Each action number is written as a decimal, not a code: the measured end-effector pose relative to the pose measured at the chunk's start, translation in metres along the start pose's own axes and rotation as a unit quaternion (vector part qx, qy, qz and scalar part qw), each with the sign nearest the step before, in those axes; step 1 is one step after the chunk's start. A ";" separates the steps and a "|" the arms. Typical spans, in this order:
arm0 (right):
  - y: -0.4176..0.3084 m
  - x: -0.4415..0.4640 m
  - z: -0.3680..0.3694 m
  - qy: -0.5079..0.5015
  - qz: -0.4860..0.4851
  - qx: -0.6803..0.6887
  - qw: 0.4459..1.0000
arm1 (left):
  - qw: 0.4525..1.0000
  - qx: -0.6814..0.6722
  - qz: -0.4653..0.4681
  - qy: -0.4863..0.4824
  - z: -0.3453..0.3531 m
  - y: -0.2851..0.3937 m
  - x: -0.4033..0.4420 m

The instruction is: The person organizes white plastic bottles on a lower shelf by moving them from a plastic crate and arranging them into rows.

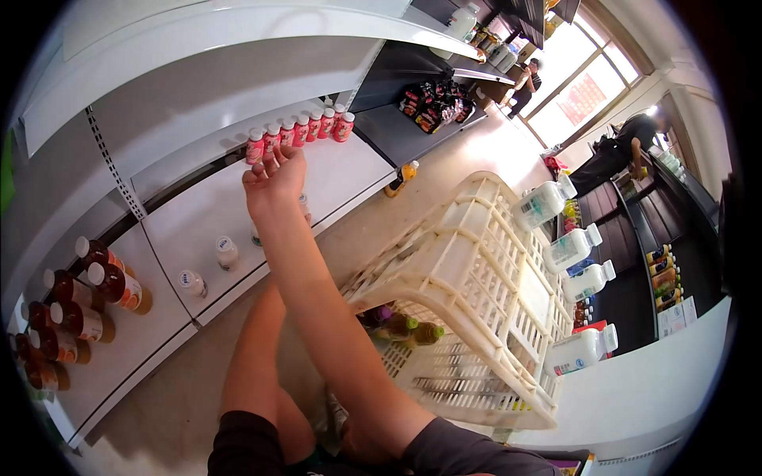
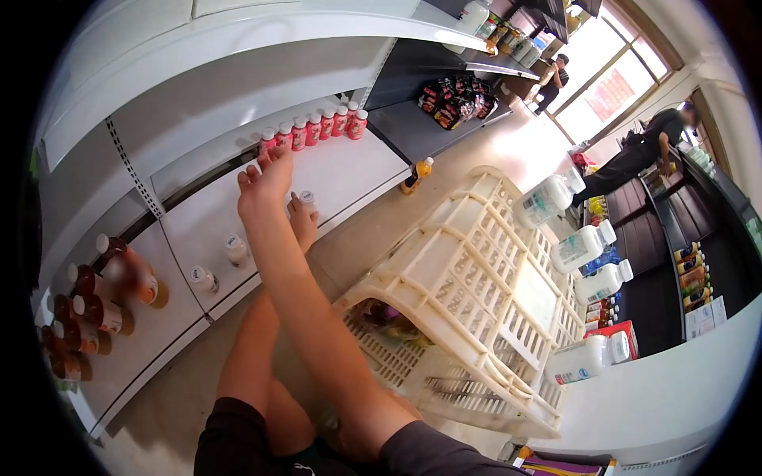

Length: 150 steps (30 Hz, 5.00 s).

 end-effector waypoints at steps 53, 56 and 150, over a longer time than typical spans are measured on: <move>-0.271 -0.382 -0.540 0.494 -0.307 -0.533 0.614 | 0.763 -0.372 0.462 -0.256 -0.245 0.250 -0.088; -0.295 -0.367 -0.545 0.370 -0.428 -0.633 0.528 | 0.761 -0.352 0.503 -0.210 -0.246 0.250 -0.097; -0.264 -0.223 -0.028 -0.047 -0.625 -0.572 0.529 | 0.759 -0.439 0.440 -0.194 -0.228 0.295 -0.087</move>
Point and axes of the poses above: each hand's wrist, its own x-axis towards the middle knuckle, its own z-axis out of the palm, y = z × x, the point moved 6 cm from there along x, towards the middle knuckle, and after that the axes turned 9 degrees about -z, right-handed, at the moved point
